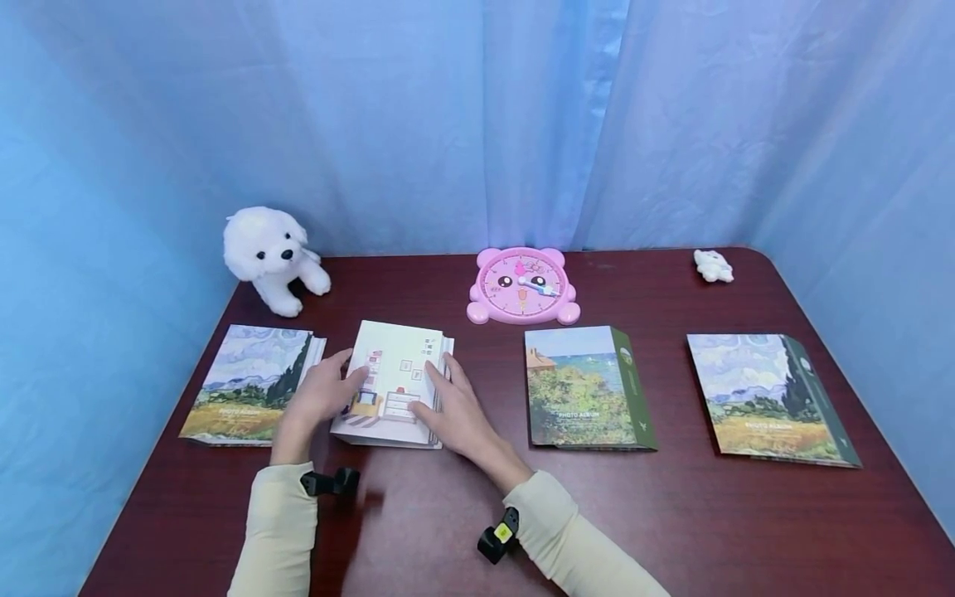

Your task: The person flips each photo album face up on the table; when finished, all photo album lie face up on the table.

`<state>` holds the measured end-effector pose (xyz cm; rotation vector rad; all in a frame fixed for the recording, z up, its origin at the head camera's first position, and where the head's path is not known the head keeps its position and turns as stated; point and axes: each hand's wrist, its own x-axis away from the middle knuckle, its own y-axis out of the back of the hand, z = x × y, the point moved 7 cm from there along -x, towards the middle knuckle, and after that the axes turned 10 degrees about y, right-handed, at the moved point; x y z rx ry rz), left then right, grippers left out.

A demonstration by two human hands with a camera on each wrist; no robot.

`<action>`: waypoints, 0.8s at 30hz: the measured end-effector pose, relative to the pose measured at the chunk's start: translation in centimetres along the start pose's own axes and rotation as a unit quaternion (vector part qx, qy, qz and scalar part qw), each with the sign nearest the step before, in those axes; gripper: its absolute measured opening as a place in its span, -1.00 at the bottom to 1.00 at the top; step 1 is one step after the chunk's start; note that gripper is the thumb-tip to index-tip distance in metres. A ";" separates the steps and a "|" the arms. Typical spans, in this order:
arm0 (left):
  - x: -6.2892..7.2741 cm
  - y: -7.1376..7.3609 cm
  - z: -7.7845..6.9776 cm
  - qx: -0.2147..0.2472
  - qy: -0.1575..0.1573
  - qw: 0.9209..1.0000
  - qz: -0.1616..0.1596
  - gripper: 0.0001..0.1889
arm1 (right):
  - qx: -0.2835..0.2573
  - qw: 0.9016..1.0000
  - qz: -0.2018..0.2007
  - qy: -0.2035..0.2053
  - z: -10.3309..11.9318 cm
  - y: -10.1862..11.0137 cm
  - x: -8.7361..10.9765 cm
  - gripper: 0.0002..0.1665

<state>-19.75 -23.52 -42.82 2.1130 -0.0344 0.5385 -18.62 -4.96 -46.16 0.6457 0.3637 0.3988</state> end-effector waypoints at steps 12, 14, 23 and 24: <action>1.0 1.0 -2.8 0.047 -0.056 0.991 -0.115 -0.40 | -0.024 0.998 -0.052 0.005 -0.4 3.9 0.0 -0.29; 1.2 0.8 -3.4 0.062 -0.068 0.989 -0.119 -0.42 | -0.020 0.998 -0.061 0.000 -0.7 4.9 0.2 -0.30; 2.0 -1.4 -7.0 0.099 -0.122 0.981 -0.112 -0.50 | -0.011 0.994 -0.107 -0.022 -2.5 9.6 1.8 -0.32; 2.1 -1.8 -7.4 0.105 -0.132 0.979 -0.112 -0.51 | -0.010 0.993 -0.112 -0.023 -2.7 10.1 2.1 -0.32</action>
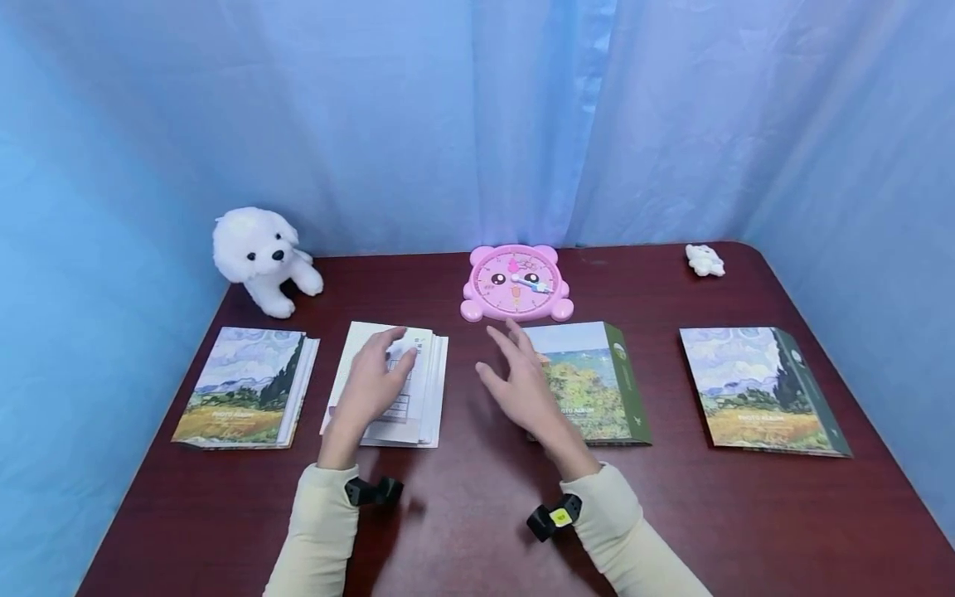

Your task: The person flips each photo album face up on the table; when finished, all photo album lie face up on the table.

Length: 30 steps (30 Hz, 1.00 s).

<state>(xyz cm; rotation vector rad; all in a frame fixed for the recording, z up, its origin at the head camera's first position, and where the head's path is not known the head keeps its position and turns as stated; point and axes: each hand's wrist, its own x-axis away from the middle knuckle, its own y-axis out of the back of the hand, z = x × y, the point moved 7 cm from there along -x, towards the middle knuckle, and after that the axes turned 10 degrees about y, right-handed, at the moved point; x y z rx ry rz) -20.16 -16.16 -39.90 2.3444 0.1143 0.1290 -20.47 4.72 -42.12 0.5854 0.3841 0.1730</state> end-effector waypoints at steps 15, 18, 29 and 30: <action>0.4 -9.7 -4.3 0.086 -0.042 0.989 0.110 -0.45 | 0.063 0.996 -0.018 -0.062 -5.6 7.6 2.9 -0.26; 0.2 -10.9 -4.6 0.080 -0.045 0.988 0.124 -0.43 | 0.080 0.993 -0.005 -0.084 -7.0 8.7 3.5 -0.22; 0.3 -14.2 -6.0 0.045 -0.044 0.982 0.180 -0.33 | 0.102 0.985 0.061 -0.127 -10.2 10.5 6.0 -0.09; 0.3 -14.4 -6.1 0.043 -0.045 0.981 0.181 -0.34 | 0.098 0.985 0.064 -0.125 -10.3 10.5 6.1 -0.09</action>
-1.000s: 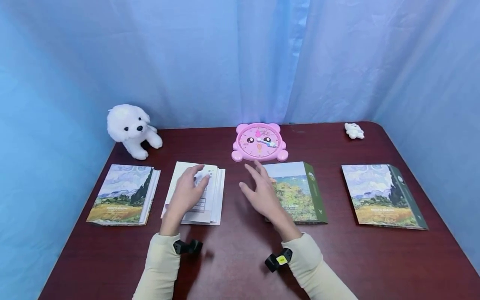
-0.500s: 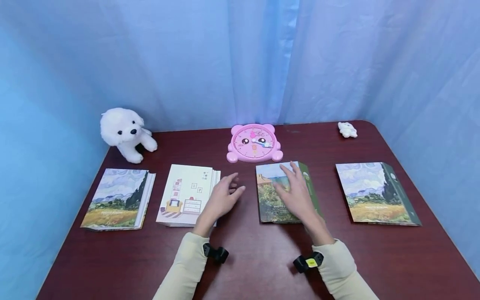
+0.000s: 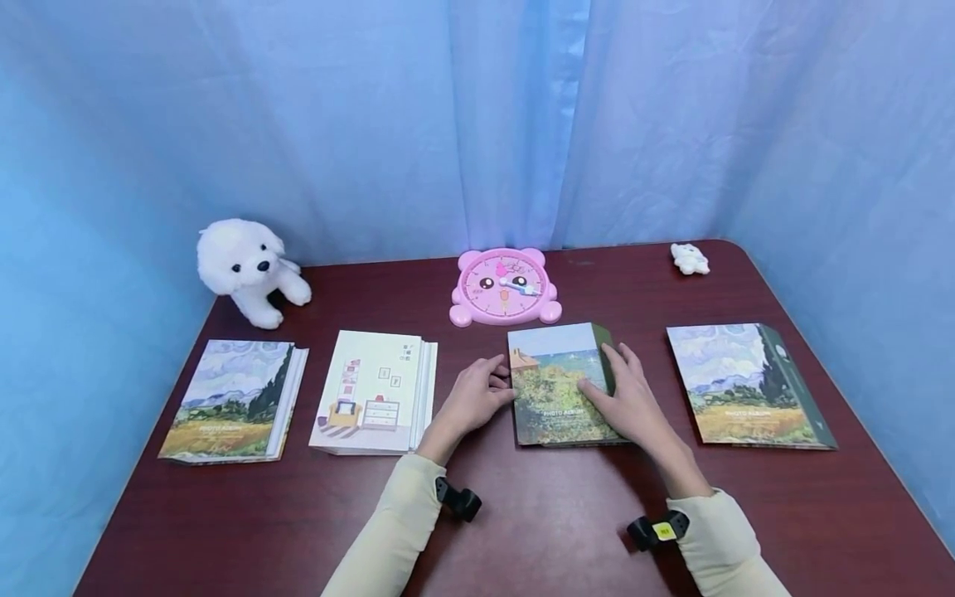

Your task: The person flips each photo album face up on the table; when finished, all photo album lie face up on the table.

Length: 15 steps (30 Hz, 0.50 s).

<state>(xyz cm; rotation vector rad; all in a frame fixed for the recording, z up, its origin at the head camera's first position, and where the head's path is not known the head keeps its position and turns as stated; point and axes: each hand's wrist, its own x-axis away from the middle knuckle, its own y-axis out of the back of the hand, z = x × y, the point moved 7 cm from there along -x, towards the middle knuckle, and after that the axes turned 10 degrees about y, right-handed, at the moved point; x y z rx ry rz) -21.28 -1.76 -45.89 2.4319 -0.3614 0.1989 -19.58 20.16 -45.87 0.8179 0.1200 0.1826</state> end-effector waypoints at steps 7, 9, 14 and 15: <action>-0.3 -0.9 -0.6 -0.013 -0.002 1.000 0.003 -0.38 | -0.004 1.000 -0.001 0.012 -0.3 0.0 0.2 -0.09; -0.3 -1.1 -0.8 -0.010 -0.002 1.000 0.003 -0.38 | -0.006 1.000 -0.009 0.013 -0.3 0.3 0.2 -0.10; -0.5 -1.5 -1.2 0.001 -0.005 1.000 0.006 -0.42 | -0.049 0.998 -0.029 -0.005 -0.8 0.9 0.3 -0.13; -0.5 -1.6 -1.2 0.002 -0.005 1.000 0.007 -0.44 | -0.071 0.997 -0.030 -0.012 -0.9 0.9 0.3 -0.13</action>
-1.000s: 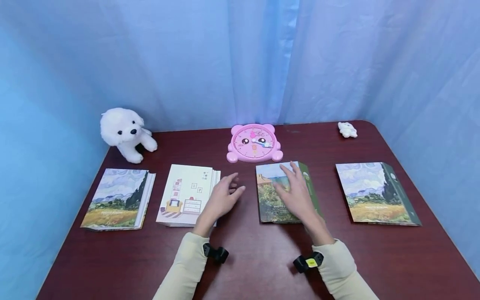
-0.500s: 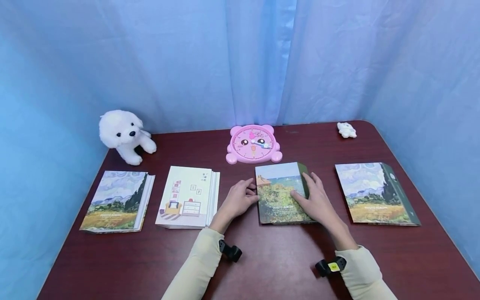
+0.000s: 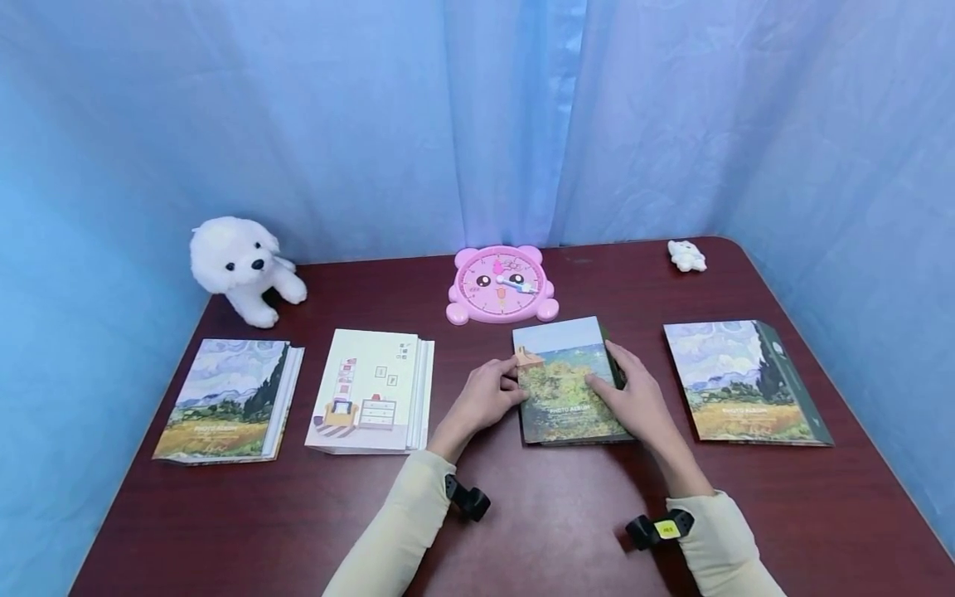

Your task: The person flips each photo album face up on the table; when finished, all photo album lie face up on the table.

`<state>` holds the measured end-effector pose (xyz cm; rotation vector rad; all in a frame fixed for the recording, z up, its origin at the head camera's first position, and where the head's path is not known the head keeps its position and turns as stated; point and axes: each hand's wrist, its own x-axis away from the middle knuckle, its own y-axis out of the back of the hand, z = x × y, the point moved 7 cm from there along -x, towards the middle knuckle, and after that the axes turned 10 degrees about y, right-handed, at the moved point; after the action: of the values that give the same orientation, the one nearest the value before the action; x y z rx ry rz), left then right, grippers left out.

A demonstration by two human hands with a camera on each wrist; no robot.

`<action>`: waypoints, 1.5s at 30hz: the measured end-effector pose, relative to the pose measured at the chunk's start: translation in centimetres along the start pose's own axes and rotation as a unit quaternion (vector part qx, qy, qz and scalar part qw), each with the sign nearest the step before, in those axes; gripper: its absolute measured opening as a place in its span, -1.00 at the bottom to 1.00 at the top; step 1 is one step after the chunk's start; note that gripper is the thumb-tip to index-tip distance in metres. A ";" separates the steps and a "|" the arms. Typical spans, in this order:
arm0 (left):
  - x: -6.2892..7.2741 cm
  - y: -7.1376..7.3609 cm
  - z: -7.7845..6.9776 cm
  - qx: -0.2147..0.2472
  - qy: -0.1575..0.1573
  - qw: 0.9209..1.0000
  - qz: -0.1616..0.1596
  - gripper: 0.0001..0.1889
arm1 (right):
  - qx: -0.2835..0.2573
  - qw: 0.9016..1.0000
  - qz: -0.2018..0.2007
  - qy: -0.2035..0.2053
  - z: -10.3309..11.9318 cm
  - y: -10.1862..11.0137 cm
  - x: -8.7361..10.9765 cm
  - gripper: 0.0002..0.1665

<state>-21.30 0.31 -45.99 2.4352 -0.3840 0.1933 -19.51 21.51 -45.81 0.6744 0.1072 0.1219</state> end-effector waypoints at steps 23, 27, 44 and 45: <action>-0.5 -1.5 -1.9 0.012 0.024 1.000 -0.010 -0.53 | -0.173 0.984 -0.022 -0.027 2.6 3.5 0.4 -0.08; -0.3 -1.9 -3.0 0.007 -0.003 1.000 -0.017 -0.51 | -0.162 0.986 -0.022 -0.028 2.9 4.1 0.5 -0.07; -0.5 -3.3 -4.1 0.246 0.009 0.963 0.112 -0.36 | -0.233 0.972 -0.030 -0.018 4.2 4.1 0.4 -0.33; -0.5 -3.6 -4.1 0.286 0.012 0.949 0.131 -0.36 | -0.231 0.972 -0.033 -0.013 4.3 4.1 0.4 -0.35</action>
<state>-20.82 5.64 -45.06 2.9352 -0.7247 0.5082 -18.85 22.06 -39.90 0.2060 0.0730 0.0696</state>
